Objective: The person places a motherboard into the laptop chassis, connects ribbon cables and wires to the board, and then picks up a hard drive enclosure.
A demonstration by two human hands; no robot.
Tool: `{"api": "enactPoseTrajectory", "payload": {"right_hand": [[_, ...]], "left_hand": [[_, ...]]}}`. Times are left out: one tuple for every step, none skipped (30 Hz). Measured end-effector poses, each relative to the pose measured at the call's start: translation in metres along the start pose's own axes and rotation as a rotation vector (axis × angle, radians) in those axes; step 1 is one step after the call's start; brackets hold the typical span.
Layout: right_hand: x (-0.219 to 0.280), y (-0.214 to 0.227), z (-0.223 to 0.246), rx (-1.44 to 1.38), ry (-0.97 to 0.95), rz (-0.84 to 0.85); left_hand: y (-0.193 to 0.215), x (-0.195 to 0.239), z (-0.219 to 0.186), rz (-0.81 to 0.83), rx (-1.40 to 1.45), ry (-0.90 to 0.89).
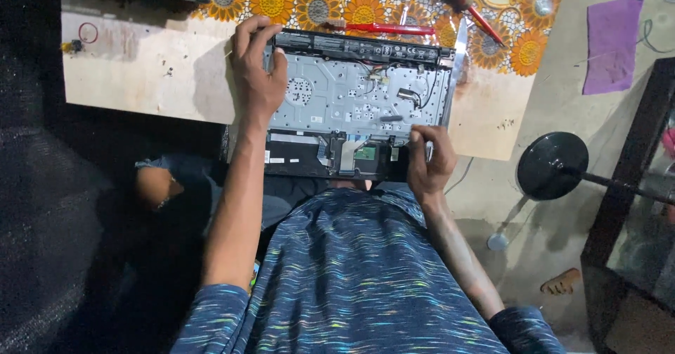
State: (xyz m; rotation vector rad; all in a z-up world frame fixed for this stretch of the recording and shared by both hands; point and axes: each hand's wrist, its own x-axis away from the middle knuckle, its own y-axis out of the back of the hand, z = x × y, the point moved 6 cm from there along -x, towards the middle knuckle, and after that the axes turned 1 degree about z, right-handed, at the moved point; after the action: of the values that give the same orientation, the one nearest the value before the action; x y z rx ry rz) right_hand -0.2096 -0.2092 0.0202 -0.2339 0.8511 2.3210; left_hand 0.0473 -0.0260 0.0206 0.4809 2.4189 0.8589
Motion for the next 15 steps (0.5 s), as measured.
{"api": "enactPoseTrajectory", "payload": {"right_hand": [[-0.005, 0.005, -0.006, 0.005, -0.001, -0.005], [-0.009, 0.015, -0.010, 0.056, 0.019, -0.085], [-0.012, 0.024, -0.013, 0.106, 0.039, -0.165], [-0.014, 0.031, -0.020, 0.111, 0.041, -0.167], [-0.015, 0.042, -0.028, 0.191, 0.015, -0.244], [-0.017, 0.051, -0.035, 0.263, -0.009, -0.317], [-0.018, 0.057, -0.038, 0.261, -0.004, -0.316], [-0.020, 0.061, -0.041, 0.254, 0.019, -0.341], [-0.022, 0.065, -0.043, 0.247, 0.041, -0.366], [-0.017, 0.066, -0.054, 0.223, 0.053, -0.363], [-0.012, 0.067, -0.067, 0.235, 0.035, -0.352], [-0.009, 0.064, -0.081, 0.237, 0.022, -0.335], [-0.006, 0.060, -0.083, 0.204, 0.037, -0.327], [-0.001, 0.062, -0.089, 0.181, -0.023, -0.358], [0.004, 0.063, -0.097, 0.157, -0.084, -0.387]], "left_hand": [[0.000, -0.001, 0.000, 0.002, 0.005, -0.005], [0.000, -0.001, -0.001, 0.000, 0.002, -0.007], [0.000, -0.001, -0.001, -0.003, -0.001, -0.009], [0.000, -0.001, -0.001, -0.004, 0.004, -0.011], [0.000, -0.002, -0.002, -0.007, -0.003, -0.024], [0.002, -0.001, -0.002, -0.015, -0.016, -0.034], [-0.002, 0.000, -0.001, -0.021, -0.018, -0.033], [-0.004, 0.000, 0.004, -0.009, -0.041, -0.002], [-0.005, 0.000, 0.009, 0.003, -0.063, 0.028], [-0.003, -0.001, 0.007, -0.014, -0.084, 0.031], [-0.002, -0.002, 0.004, -0.012, -0.039, 0.009], [0.003, -0.002, 0.002, -0.015, -0.003, -0.010], [0.006, -0.002, 0.003, -0.037, -0.033, -0.003], [0.006, -0.002, 0.003, -0.032, -0.023, -0.007], [0.005, -0.003, 0.003, -0.027, -0.014, -0.011]]}}
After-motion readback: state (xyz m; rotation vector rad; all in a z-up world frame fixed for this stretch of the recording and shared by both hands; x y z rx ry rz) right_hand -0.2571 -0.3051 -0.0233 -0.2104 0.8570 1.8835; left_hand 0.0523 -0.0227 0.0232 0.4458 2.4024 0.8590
